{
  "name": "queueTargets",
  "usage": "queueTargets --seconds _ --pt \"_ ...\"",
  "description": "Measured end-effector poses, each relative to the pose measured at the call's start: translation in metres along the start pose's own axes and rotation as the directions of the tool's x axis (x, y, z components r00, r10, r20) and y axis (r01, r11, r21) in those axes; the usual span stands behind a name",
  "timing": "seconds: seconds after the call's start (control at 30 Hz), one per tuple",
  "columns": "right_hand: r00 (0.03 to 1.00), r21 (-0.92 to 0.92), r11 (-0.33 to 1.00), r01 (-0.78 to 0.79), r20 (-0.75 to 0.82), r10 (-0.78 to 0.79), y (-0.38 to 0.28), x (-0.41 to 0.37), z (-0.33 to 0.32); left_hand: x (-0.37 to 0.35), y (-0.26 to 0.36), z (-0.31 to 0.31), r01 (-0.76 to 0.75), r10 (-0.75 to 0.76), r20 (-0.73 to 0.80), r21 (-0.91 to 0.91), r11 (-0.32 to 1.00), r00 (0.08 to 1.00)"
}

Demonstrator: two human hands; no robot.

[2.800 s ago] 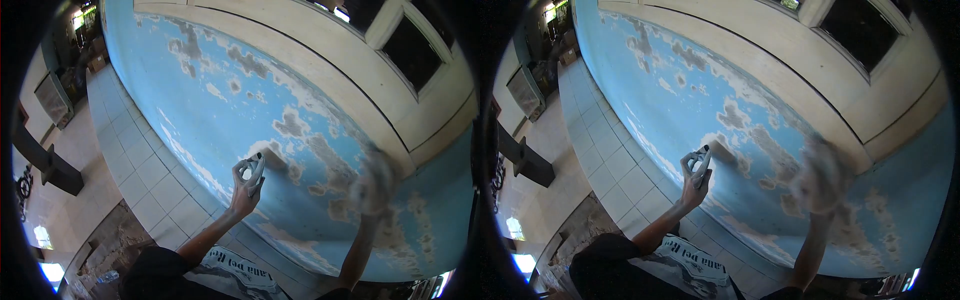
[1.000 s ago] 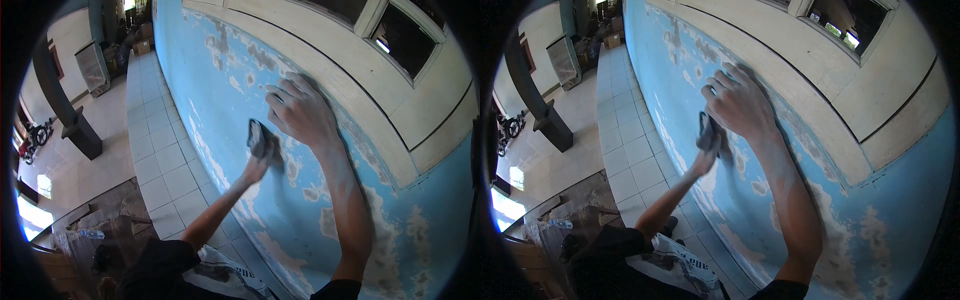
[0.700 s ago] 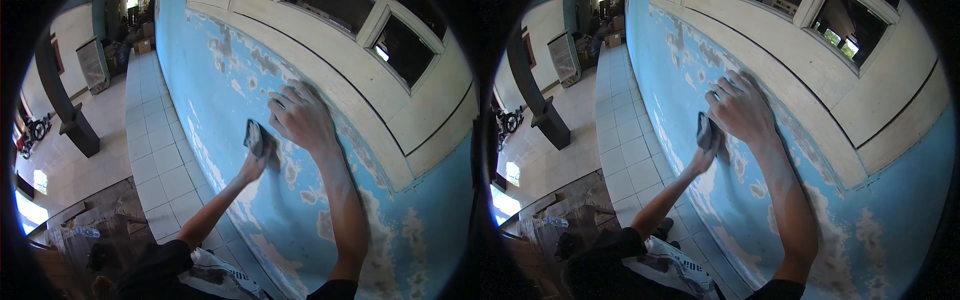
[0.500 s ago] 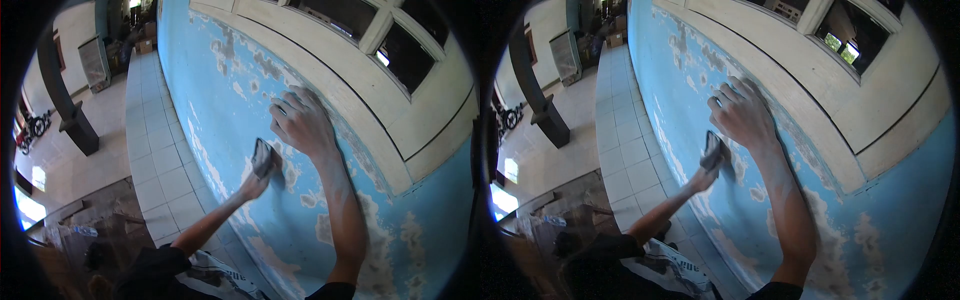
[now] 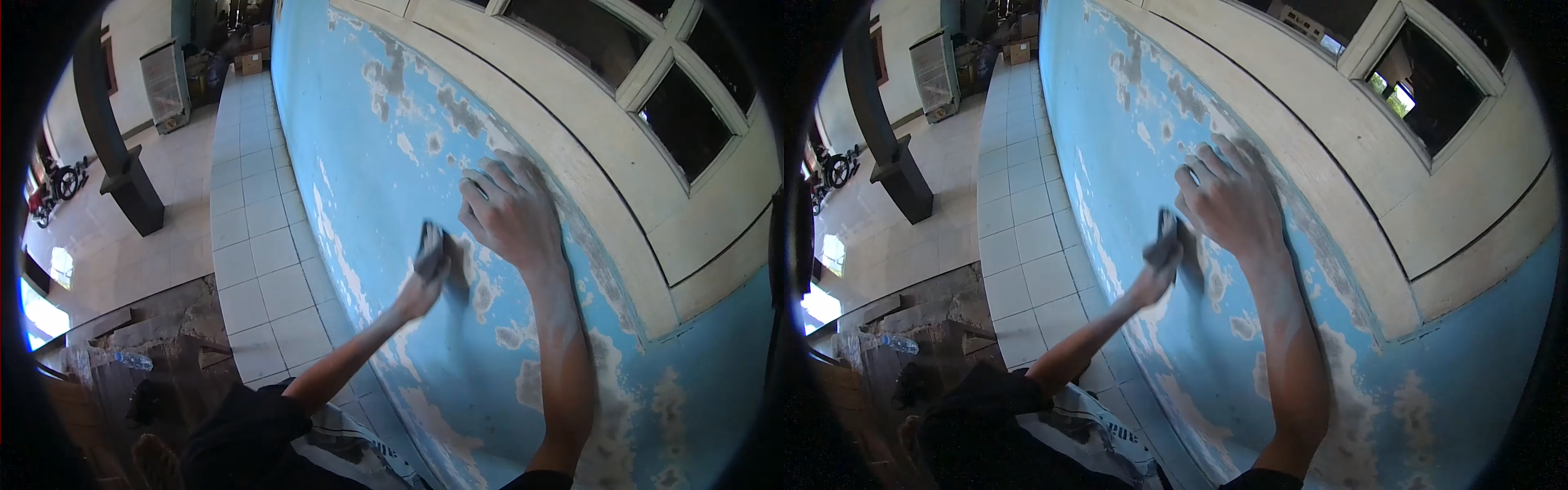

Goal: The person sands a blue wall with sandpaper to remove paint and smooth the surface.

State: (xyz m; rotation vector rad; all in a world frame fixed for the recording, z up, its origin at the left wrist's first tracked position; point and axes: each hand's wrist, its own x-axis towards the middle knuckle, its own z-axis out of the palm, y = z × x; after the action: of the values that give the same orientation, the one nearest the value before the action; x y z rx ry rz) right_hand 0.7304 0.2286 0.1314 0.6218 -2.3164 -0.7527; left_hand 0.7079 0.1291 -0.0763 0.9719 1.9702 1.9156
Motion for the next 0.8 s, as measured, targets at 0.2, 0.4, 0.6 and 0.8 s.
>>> queueTargets --seconds 0.2,0.4,0.6,0.8 --pt "1.000 0.022 0.999 -0.026 -0.009 0.026 -0.001 -0.002 0.015 0.000 -0.030 0.018 -0.234 0.243 -0.071 0.123 0.964 0.967" --pt "0.998 0.068 0.997 -0.041 -0.048 0.044 -0.001 -0.003 0.001 0.006 -0.006 0.017 -0.135 0.139 -0.062 0.057 0.989 0.988" --pt "0.997 0.051 0.998 -0.040 -0.061 0.043 -0.004 -0.005 0.009 0.026 -0.096 0.013 -0.569 0.624 -0.036 0.371 0.734 0.781" --pt "0.999 0.053 0.998 -0.037 -0.011 0.038 -0.005 -0.007 0.007 0.021 -0.002 -0.010 0.211 -0.168 0.152 -0.340 0.917 0.974"
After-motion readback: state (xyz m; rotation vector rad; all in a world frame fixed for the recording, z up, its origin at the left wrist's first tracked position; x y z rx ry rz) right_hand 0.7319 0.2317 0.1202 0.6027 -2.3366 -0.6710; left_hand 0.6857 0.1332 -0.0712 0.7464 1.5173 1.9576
